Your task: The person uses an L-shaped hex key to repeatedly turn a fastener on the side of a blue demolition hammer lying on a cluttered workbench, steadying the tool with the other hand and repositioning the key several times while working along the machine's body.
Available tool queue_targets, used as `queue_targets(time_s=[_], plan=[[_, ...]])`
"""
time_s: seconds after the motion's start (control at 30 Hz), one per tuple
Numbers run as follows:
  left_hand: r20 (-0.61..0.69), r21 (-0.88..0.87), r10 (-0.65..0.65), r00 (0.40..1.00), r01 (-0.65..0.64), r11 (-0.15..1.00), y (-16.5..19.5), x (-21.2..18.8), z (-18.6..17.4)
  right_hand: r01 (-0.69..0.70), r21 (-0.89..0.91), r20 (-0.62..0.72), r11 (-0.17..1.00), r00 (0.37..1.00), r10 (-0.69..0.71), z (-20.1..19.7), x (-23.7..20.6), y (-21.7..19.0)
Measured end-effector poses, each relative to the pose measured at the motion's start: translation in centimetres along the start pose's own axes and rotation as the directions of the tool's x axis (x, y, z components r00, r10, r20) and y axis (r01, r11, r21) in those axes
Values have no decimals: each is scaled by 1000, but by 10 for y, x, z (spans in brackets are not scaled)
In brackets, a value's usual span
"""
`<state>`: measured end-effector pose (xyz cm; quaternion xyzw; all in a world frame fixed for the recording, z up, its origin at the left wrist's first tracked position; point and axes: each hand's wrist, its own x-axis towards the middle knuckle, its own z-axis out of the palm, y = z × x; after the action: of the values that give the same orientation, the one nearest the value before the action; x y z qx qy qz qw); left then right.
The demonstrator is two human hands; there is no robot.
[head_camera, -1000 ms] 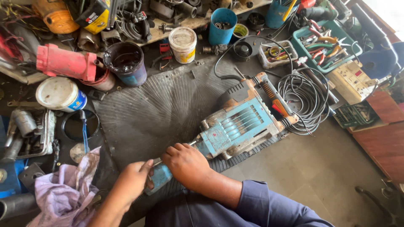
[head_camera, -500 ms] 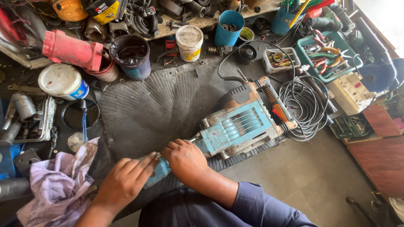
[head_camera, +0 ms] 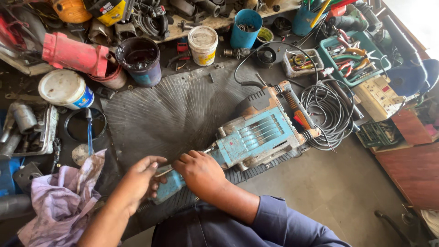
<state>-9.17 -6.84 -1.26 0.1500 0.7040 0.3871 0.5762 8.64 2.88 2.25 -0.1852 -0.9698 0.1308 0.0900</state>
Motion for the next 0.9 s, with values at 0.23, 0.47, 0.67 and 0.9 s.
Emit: queue_targets(time_s=[0.23,0.47,0.67,0.9], plan=[[147,857,906,396,-509,83,-1,-44,-6,-21,38,-36,999,999,22,1,1,1],[100,900,786,610,-393,191,0,-30,3,-69,79,-57,995,996,73,1,4,2],[-121,233,118,986,-87,968,-6,-15,4,-55,101,-67,993,996,62,-3,4,0],[80,-80,-96,992,102,992,-13,1,-2,22,85,-52,996,999,-18,-5,2,1]])
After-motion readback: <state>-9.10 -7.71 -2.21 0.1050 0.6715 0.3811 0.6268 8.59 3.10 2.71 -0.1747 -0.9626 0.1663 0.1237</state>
